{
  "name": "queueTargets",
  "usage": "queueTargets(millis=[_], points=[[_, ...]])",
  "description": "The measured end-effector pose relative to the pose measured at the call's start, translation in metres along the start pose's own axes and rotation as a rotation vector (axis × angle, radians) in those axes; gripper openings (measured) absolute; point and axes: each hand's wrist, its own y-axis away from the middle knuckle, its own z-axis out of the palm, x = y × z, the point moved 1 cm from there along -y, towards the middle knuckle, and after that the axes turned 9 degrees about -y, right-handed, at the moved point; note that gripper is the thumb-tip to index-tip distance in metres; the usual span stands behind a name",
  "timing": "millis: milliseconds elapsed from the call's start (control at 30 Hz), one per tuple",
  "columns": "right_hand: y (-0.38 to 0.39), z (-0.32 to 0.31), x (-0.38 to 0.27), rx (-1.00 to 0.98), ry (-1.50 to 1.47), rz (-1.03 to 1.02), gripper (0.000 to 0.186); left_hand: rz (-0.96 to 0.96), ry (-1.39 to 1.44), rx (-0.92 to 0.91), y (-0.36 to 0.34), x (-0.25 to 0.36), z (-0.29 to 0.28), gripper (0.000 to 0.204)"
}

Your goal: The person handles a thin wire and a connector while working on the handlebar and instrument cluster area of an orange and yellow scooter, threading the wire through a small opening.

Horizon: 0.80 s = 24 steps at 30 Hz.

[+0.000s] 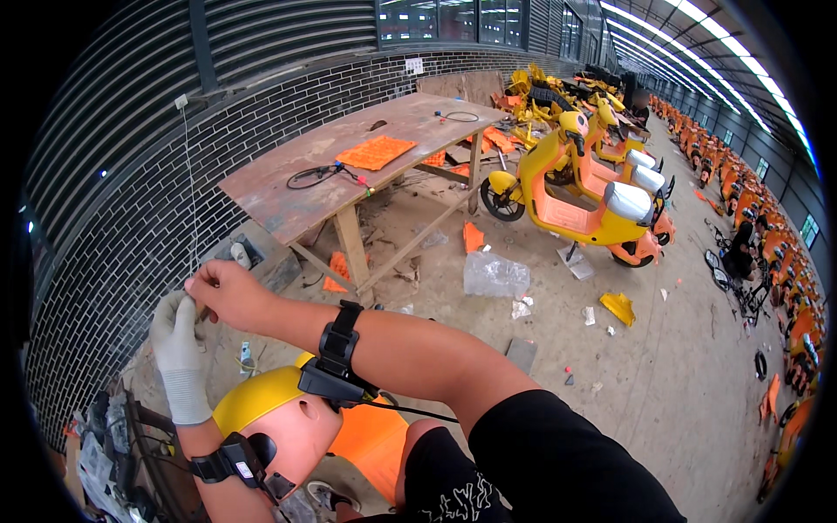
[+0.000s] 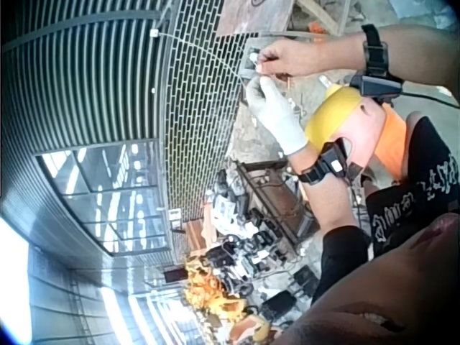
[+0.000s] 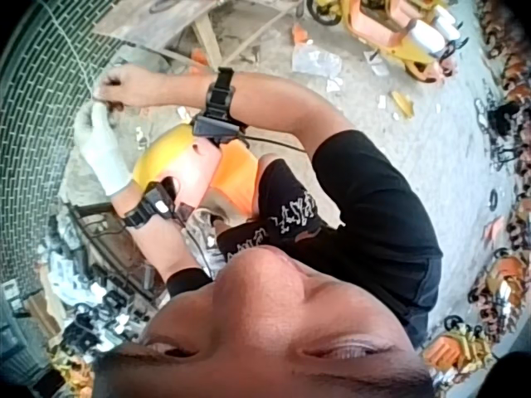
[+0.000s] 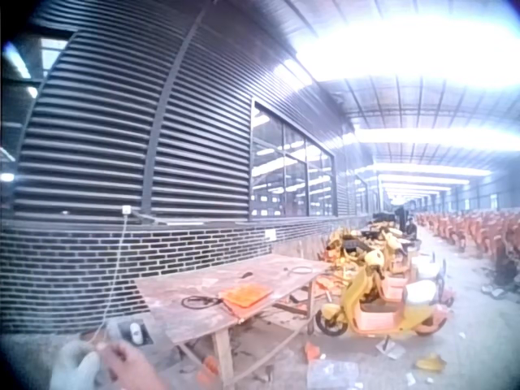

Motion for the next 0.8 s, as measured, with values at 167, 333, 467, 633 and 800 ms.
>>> queueTargets(millis=[167, 333, 467, 633, 800], points=[[0.003, 0.005, -0.003, -0.104, -0.044, -0.078, 0.015, -0.168, 0.493, -0.087, -0.002, -0.003, -0.004, 0.012], [-0.002, 0.000, 0.006, -0.156, -0.057, -0.083, 0.013, -0.292, 0.691, -0.255, -0.005, -0.009, -0.005, 0.012], [0.000, 0.002, 0.001, -0.111, -0.016, -0.054, 0.015, -0.240, 0.647, -0.273, -0.006, -0.013, -0.007, 0.011], [0.000, 0.001, 0.001, -0.016, 0.033, -0.028, 0.019, -0.152, 0.385, -0.133, -0.007, -0.013, -0.002, 0.014], [0.000, -0.001, 0.005, 0.054, 0.054, 0.040, 0.022, -0.078, 0.104, -0.082, -0.005, -0.014, -0.002, 0.017]])
